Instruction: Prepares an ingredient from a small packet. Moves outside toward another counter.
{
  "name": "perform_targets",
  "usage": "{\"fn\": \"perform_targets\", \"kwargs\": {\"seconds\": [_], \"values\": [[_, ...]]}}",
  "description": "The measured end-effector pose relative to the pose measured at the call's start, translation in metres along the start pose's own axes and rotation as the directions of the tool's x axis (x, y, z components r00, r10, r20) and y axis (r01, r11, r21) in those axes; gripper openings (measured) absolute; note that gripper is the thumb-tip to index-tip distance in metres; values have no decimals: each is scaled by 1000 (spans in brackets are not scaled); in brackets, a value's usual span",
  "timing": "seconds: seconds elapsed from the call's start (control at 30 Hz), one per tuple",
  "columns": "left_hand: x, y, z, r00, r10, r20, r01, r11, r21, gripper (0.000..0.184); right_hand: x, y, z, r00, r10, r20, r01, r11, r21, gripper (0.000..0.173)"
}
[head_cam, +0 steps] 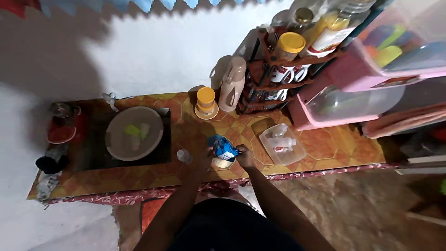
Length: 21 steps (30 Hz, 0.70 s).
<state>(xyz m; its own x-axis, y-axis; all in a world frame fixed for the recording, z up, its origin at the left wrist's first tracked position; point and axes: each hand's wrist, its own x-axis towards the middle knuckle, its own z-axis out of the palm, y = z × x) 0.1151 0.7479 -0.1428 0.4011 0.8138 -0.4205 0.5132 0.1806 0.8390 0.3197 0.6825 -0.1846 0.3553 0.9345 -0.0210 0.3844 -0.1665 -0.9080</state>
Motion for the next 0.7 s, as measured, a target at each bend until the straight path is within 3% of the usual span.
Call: {"fn": "perform_targets", "kwargs": {"seconds": [0.27, 0.37, 0.47, 0.57, 0.7], "values": [[-4, 3, 2, 998, 3, 68, -1, 1000, -28, 43, -4, 11, -2, 1000, -23, -21, 23, 1000, -12, 9], [-2, -2, 3, 1000, 21, -12, -22, 995, -101, 39, -2, 8, -2, 999, 12, -46, -11, 999, 39, 11], [1, -3, 5, 1000, 9, -12, -11, 991, -137, 41, 0, -4, 3, 999, 49, 9, -49, 999, 14, 12], [0, -2, -8, 1000, 2, 7, -2, 996, -90, 40, 2, 0, -2, 997, -11, 78, 7, 999, 42, 13], [-2, 1, -4, 1000, -6, 8, 7, 993, -121, 40, 4, -2, 2, 998, 36, 59, -37, 999, 20, 14]]}}
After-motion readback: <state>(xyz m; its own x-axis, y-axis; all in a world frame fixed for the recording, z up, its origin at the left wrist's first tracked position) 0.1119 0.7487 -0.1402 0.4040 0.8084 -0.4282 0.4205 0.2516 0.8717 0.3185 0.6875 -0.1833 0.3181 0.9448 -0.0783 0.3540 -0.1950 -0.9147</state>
